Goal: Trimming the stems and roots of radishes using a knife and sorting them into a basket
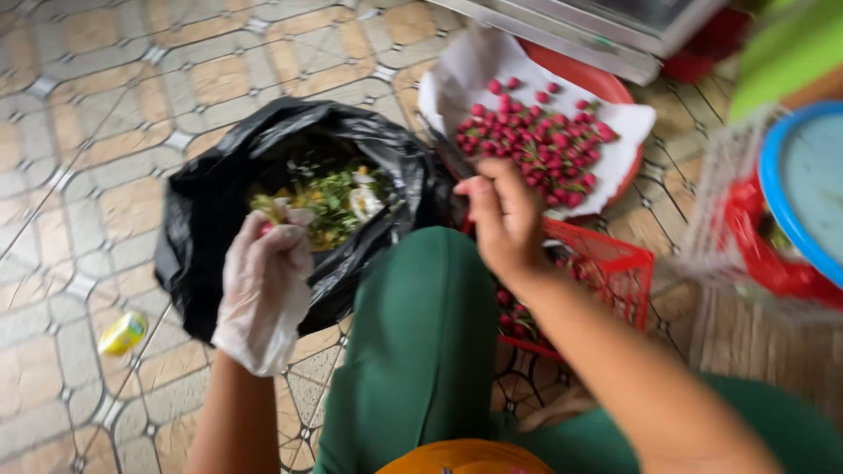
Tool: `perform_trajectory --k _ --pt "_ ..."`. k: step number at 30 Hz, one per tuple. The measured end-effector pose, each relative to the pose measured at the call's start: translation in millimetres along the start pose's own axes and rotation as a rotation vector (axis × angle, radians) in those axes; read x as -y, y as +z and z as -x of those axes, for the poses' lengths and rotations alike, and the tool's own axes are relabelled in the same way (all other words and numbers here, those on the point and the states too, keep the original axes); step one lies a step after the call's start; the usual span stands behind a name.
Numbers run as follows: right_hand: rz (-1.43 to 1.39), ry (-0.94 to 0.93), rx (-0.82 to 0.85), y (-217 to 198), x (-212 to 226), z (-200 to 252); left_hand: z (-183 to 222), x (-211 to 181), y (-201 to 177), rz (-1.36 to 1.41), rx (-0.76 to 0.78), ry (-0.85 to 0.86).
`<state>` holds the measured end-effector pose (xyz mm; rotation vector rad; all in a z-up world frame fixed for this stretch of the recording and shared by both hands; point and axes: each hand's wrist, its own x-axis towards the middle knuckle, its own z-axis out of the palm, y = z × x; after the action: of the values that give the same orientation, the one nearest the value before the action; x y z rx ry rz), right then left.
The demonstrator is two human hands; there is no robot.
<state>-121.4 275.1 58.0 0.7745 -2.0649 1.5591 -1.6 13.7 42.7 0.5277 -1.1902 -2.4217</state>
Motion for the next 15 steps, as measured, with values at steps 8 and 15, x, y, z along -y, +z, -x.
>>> perform_trajectory --k 8,15 --pt "-0.016 0.315 -0.28 -193 8 34 -26 -11 131 0.133 0.228 -0.252" --pt "0.007 0.279 -0.534 -237 4 53 -43 78 280 0.176 0.34 -0.642"
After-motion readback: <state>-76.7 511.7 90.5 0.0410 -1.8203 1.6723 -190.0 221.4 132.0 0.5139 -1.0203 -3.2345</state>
